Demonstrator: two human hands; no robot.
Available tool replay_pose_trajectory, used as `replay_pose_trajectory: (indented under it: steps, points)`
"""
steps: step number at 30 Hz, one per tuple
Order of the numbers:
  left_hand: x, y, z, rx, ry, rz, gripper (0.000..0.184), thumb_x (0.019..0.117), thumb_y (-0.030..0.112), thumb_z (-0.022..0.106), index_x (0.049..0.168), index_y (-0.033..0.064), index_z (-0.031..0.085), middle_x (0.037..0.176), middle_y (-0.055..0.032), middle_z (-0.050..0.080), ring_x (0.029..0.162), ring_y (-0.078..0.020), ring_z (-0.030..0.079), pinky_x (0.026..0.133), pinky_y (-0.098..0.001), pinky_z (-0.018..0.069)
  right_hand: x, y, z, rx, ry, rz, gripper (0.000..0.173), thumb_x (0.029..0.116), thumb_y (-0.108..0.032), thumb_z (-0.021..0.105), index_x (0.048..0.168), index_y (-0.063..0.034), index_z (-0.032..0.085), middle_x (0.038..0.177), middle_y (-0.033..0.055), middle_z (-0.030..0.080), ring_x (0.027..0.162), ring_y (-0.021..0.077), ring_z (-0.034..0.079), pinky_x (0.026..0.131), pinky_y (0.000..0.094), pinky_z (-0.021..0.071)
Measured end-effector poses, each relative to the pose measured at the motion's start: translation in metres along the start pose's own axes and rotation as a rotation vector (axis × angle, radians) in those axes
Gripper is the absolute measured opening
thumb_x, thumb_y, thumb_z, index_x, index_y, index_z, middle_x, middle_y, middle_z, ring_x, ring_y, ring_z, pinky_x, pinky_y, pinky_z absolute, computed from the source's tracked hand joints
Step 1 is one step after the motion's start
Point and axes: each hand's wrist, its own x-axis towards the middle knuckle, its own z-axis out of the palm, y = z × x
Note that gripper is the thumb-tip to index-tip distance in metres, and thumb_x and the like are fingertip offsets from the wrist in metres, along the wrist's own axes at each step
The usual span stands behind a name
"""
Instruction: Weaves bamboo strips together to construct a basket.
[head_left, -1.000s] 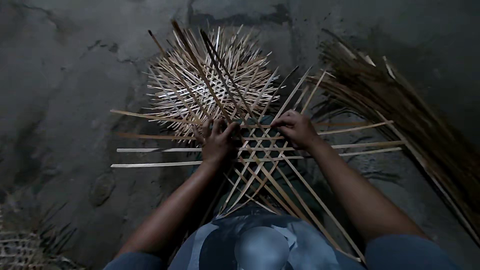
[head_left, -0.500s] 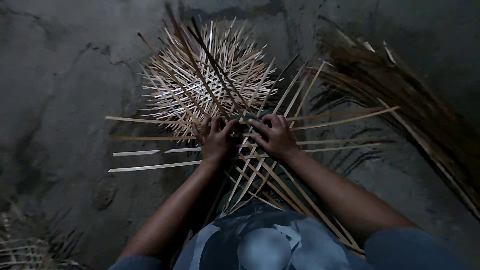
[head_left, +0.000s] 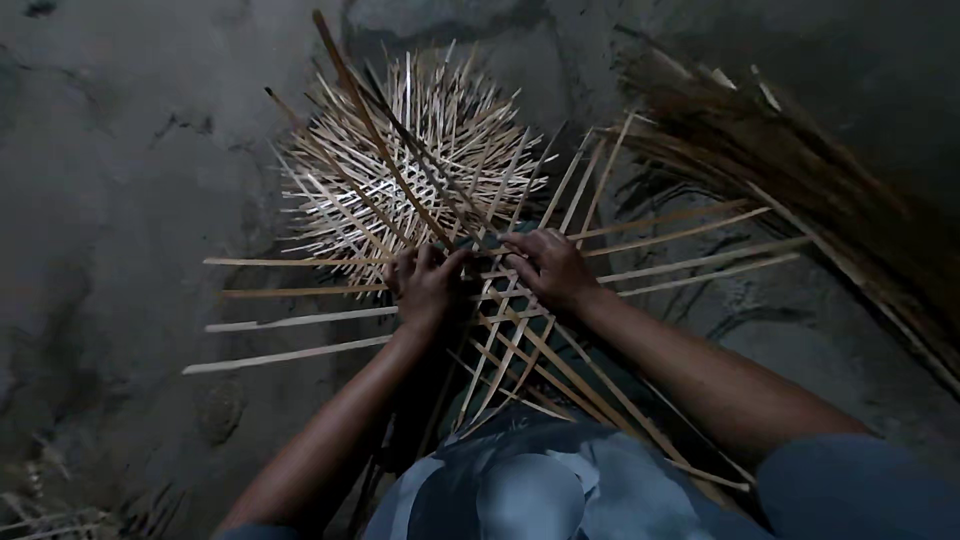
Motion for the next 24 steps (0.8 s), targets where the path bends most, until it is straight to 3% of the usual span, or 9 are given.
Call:
replay_pose_trajectory:
  steps: [2, 4, 7, 9, 12, 14, 16, 19, 24]
  points:
    - [0.011, -0.001, -0.018, -0.033, -0.063, 0.05, 0.034, 0.0928, 0.024, 0.071, 0.122, 0.0424, 0.073, 0.127, -0.0107, 0.064, 0.128, -0.0421, 0.049, 0.098, -0.0668, 0.0371, 0.016, -0.011, -0.021, 0.019, -0.124, 0.113, 0.047, 0.105, -0.02, 0.056, 0.151, -0.0207, 0.052, 0.108, 0.0154, 0.072, 0.101, 0.035, 0.07, 0.091, 0.0537, 0.0561]
    - [0.027, 0.004, -0.031, -0.183, -0.062, 0.096, 0.029, 0.0943, 0.02, 0.07, 0.122, 0.0278, 0.075, 0.129, -0.0154, 0.062, 0.118, -0.0387, 0.056, 0.091, -0.0591, 0.0476, 0.036, -0.017, -0.033, 0.045, -0.301, 0.237, 0.052, 0.1039, -0.016, 0.058, 0.155, -0.0186, 0.047, 0.112, 0.019, 0.071, 0.103, 0.0382, 0.07, 0.094, 0.0579, 0.0539]
    - [0.061, 0.012, -0.02, -0.889, -0.153, -0.008, 0.027, 0.0991, 0.005, 0.054, 0.126, 0.0014, 0.056, 0.115, -0.0098, 0.064, 0.085, -0.0171, 0.066, 0.073, -0.0347, 0.0582, 0.059, -0.007, -0.034, 0.097, -0.47, 0.238, 0.035, 0.0985, -0.011, 0.066, 0.133, -0.0083, 0.065, 0.123, 0.0199, 0.068, 0.114, 0.037, 0.066, 0.102, 0.058, 0.0494]
    - [0.08, 0.013, 0.004, -1.395, -0.283, -0.224, 0.017, 0.1066, 0.01, 0.041, 0.121, 0.0036, 0.047, 0.097, -0.0054, 0.063, 0.076, -0.013, 0.064, 0.068, -0.0307, 0.0569, 0.065, 0.007, -0.034, 0.177, -0.504, 0.2, 0.028, 0.097, -0.011, 0.069, 0.124, -0.0054, 0.068, 0.118, 0.0192, 0.069, 0.109, 0.0348, 0.067, 0.1, 0.0574, 0.0501]
    - [0.096, 0.017, 0.017, -1.07, -0.469, -0.366, 0.031, 0.108, 0.021, 0.047, 0.13, 0.0, 0.054, 0.098, -0.012, 0.067, 0.077, -0.0177, 0.065, 0.07, -0.0366, 0.0561, 0.055, 0.026, -0.037, 0.3, -0.483, 0.205, 0.027, 0.1006, -0.017, 0.066, 0.124, -0.0043, 0.066, 0.117, 0.0154, 0.069, 0.11, 0.0285, 0.067, 0.102, 0.0525, 0.0498]
    - [0.104, 0.03, 0.01, -0.777, -0.655, -0.272, 0.034, 0.1049, 0.024, 0.054, 0.133, 0.0063, 0.061, 0.115, -0.0178, 0.069, 0.098, -0.0281, 0.068, 0.087, -0.0509, 0.0548, 0.045, 0.037, -0.035, 0.363, -0.429, 0.213, 0.024, 0.1025, -0.021, 0.063, 0.121, -0.0055, 0.067, 0.116, 0.0125, 0.069, 0.111, 0.0249, 0.066, 0.102, 0.0502, 0.0501]
    - [0.11, 0.035, 0.012, -0.757, -0.775, -0.202, 0.035, 0.1057, 0.025, 0.054, 0.136, 0.0084, 0.062, 0.118, -0.0166, 0.069, 0.101, -0.0261, 0.067, 0.089, -0.0492, 0.0544, 0.038, 0.042, -0.032, 0.393, -0.403, 0.208, 0.025, 0.104, -0.023, 0.06, 0.122, -0.0065, 0.065, 0.117, 0.0115, 0.069, 0.113, 0.0237, 0.065, 0.103, 0.0505, 0.0501]
    - [0.109, 0.027, 0.016, -1.046, -0.744, -0.187, 0.025, 0.1071, 0.019, 0.053, 0.128, 0.0052, 0.054, 0.097, -0.007, 0.063, 0.076, -0.0108, 0.061, 0.069, -0.0292, 0.0541, 0.035, 0.041, -0.025, 0.431, -0.338, 0.225, 0.025, 0.1026, -0.021, 0.062, 0.123, -0.0062, 0.064, 0.116, 0.0109, 0.069, 0.11, 0.0223, 0.067, 0.101, 0.0493, 0.0522]
    - [0.086, 0.014, 0.007, -1.032, -0.515, 0.028, 0.027, 0.1044, 0.019, 0.06, 0.129, 0.0074, 0.064, 0.104, -0.0056, 0.072, 0.087, -0.0106, 0.069, 0.081, -0.0312, 0.0591, 0.052, 0.011, -0.02, 0.302, -0.3, 0.403, 0.026, 0.0933, -0.015, 0.073, 0.115, -0.0008, 0.068, 0.106, 0.0175, 0.071, 0.099, 0.0315, 0.069, 0.093, 0.054, 0.0551]
